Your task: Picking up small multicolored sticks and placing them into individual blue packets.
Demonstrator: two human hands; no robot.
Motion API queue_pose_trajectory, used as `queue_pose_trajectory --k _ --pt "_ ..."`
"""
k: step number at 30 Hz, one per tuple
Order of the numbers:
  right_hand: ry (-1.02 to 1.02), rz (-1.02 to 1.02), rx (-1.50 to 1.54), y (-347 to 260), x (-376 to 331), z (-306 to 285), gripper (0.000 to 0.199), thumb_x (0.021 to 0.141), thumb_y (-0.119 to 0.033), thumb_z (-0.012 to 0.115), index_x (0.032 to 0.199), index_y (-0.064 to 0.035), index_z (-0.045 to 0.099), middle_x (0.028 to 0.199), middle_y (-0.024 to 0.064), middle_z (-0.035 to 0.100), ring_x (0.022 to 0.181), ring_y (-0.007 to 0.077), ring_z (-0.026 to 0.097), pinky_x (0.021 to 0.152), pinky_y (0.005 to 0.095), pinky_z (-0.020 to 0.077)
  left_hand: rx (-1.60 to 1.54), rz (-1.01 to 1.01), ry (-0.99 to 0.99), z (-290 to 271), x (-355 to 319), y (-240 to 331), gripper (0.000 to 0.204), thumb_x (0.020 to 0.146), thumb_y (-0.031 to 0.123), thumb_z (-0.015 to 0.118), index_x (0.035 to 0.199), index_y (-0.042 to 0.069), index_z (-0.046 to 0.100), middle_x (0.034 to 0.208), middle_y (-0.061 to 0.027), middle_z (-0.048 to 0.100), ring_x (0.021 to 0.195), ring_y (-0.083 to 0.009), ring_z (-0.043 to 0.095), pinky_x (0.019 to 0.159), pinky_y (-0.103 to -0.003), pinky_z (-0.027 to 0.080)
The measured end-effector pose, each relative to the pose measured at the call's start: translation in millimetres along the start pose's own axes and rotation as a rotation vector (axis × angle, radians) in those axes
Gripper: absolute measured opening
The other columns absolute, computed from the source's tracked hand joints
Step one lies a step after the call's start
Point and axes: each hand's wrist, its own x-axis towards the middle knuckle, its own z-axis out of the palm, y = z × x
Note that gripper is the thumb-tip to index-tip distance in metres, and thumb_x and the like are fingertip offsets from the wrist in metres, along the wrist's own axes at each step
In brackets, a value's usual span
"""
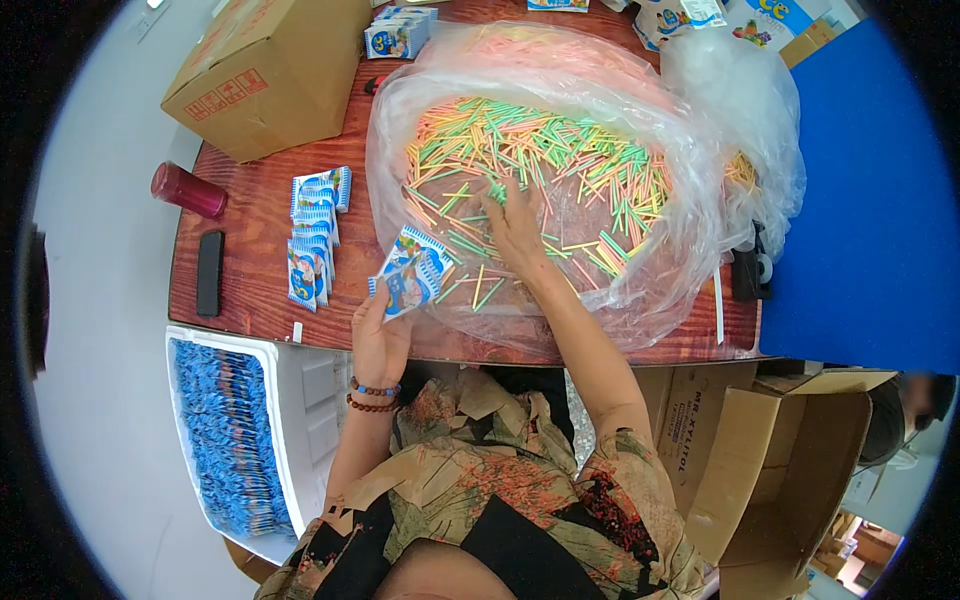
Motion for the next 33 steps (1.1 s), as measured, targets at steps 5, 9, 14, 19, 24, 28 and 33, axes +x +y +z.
queue_pose_trajectory --k 5,9,14,19,24,28,33 --pt "-0.05 0.079 -0.237 3 -2 6 0.023 0.096 -0.022 0.049 0.107 -0.0027 0.055 0.109 0.0132 0.064 0.111 0.0341 0.052 0.11 0.0482 0.0221 0.007 -0.005 0.002 -1 1 0 0.022 0.098 0.017 0.053 0.106 -0.001 0.063 0.108 -0.0086 0.067 0.099 -0.0171 0.064 0.088 -0.035 0.051" --pt "0.029 0.003 -0.292 -5 -2 -2 0.026 0.098 -0.023 0.044 0.112 -0.0021 0.053 0.117 0.0128 0.063 0.113 0.0293 0.053 0.109 0.0447 0.0255 0.003 -0.009 -0.018 0 3 -1 0.025 0.098 0.019 0.053 0.109 -0.002 0.062 0.111 -0.0088 0.066 0.103 -0.0182 0.062 0.091 -0.036 0.049" --pt "0.191 0.283 0.945 -49 0 -17 0.027 0.1 -0.018 0.04 0.12 -0.0013 0.048 0.12 0.0173 0.06 0.121 0.0243 0.05 0.109 0.0427 0.0276 -0.016 -0.014 -0.056 1 15 -7 0.029 0.098 0.022 0.053 0.114 -0.001 0.061 0.114 -0.0077 0.065 0.105 -0.0187 0.061 0.092 -0.036 0.046" --pt "0.251 0.127 1.258 -97 -10 -17 0.021 0.1 -0.015 0.038 0.115 -0.0035 0.047 0.12 0.0222 0.06 0.128 0.0308 0.044 0.109 0.0444 0.0267 -0.048 0.002 -0.069 26 25 -12 0.022 0.098 0.023 0.054 0.104 0.004 0.063 0.103 -0.0053 0.068 0.089 -0.0141 0.064 0.076 -0.031 0.052" --pt "0.317 0.114 1.307 -123 -17 -15 0.016 0.1 -0.015 0.038 0.111 -0.0068 0.045 0.119 0.0228 0.06 0.131 0.0346 0.04 0.11 0.0475 0.0244 -0.012 -0.007 -0.073 31 23 -15 0.031 0.098 0.027 0.054 0.114 0.001 0.057 0.105 -0.0033 0.063 0.084 -0.0122 0.056 0.076 -0.027 0.047" --pt "0.361 0.153 1.272 -133 -17 -8 0.016 0.1 -0.015 0.038 0.112 -0.0071 0.045 0.12 0.0222 0.059 0.132 0.0327 0.04 0.109 0.0465 0.0255 -0.073 -0.012 -0.095 27 23 -14 0.024 0.098 0.023 0.054 0.107 0.003 0.062 0.104 -0.0054 0.067 0.091 -0.0163 0.064 0.079 -0.033 0.052" --pt "0.375 0.194 1.39 -137 -26 6 0.02 0.101 -0.014 0.038 0.115 -0.0005 0.044 0.128 0.0189 0.055 0.124 0.0236 0.045 0.105 0.0371 0.032 -0.058 0.032 -0.098 30 21 -17 0.029 0.098 0.026 0.053 0.113 0.002 0.059 0.107 -0.0054 0.065 0.094 -0.0157 0.062 0.082 -0.034 0.05"
